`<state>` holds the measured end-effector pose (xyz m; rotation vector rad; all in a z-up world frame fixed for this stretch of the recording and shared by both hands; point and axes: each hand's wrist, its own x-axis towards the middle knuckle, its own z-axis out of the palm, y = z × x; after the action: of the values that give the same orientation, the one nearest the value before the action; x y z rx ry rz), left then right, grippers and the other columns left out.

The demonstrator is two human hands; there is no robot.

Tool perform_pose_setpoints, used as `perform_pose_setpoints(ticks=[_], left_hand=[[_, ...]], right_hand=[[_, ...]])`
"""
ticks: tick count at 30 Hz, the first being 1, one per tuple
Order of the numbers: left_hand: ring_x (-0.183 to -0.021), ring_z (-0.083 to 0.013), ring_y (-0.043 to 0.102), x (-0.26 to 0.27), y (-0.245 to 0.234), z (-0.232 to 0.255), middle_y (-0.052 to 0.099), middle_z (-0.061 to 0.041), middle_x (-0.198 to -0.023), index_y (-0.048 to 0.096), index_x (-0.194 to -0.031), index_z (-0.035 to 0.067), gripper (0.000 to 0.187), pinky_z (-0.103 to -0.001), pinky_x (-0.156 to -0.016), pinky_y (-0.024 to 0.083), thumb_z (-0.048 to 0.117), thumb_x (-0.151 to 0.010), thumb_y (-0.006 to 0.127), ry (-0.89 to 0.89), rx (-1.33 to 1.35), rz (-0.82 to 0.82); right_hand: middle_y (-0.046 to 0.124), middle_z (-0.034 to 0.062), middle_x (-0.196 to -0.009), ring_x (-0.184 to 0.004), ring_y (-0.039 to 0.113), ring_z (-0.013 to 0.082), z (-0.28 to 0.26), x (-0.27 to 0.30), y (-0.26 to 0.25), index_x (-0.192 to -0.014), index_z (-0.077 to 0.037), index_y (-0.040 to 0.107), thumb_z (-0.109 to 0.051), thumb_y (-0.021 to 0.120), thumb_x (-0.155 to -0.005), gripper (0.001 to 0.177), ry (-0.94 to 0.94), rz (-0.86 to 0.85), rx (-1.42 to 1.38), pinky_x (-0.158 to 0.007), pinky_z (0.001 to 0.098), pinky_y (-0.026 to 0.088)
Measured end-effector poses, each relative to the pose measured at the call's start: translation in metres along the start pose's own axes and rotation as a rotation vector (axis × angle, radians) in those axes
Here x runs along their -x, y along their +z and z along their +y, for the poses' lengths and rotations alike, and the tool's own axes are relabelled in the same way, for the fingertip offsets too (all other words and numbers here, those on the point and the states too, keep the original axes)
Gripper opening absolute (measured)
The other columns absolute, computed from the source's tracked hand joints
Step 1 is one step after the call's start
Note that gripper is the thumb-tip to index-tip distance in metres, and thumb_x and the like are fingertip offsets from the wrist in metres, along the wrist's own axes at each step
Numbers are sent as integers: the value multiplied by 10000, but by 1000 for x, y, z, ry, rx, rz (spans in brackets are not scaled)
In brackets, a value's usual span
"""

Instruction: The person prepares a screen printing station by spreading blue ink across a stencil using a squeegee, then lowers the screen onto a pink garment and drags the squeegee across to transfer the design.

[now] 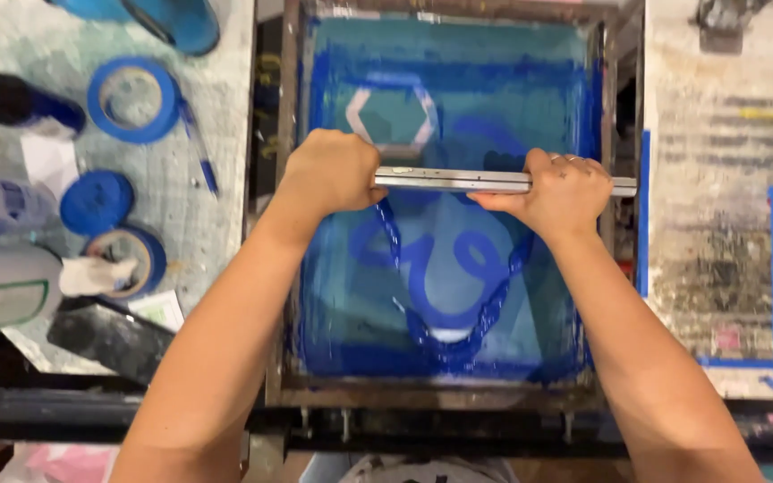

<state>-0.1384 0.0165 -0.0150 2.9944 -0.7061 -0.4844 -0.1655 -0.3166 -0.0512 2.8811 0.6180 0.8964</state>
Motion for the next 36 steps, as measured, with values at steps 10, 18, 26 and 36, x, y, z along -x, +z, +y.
perform_pose_setpoints(ticks=[10, 18, 26, 36], left_hand=[[-896, -378, 770, 105, -3, 57, 788, -129, -838, 809, -865, 139, 344, -516, -841, 604, 469, -843, 713, 38, 40, -164], [-790, -351, 772, 157, 23, 83, 761, -75, -714, 796, -768, 163, 281, -482, -787, 619, 435, -829, 753, 88, 44, -150], [-793, -346, 767, 187, 27, 100, 764, -78, -717, 804, -776, 150, 296, -478, -790, 617, 434, -843, 757, 101, 63, -185], [-960, -388, 765, 177, 21, 102, 793, -140, -886, 819, -915, 116, 533, -533, -875, 598, 624, -802, 704, -2, 74, -214]], right_hand=[[622, -26, -598, -624, 697, 219, -43, 90, -78, -713, -213, 582, -1049, 610, -695, 836, 39, -51, -25, -686, 346, 537], [611, -32, -584, -621, 697, 211, -65, 143, -121, -715, -209, 599, -1046, 601, -720, 837, 40, -88, -44, -698, 330, 535], [601, -17, -577, -630, 703, 226, -73, 167, -144, -716, -203, 585, -1047, 586, -708, 844, 18, -95, -45, -695, 332, 541], [644, 3, -604, -632, 721, 255, -69, 139, -153, -734, -203, 642, -992, 650, -676, 791, -26, -173, -85, -648, 374, 533]])
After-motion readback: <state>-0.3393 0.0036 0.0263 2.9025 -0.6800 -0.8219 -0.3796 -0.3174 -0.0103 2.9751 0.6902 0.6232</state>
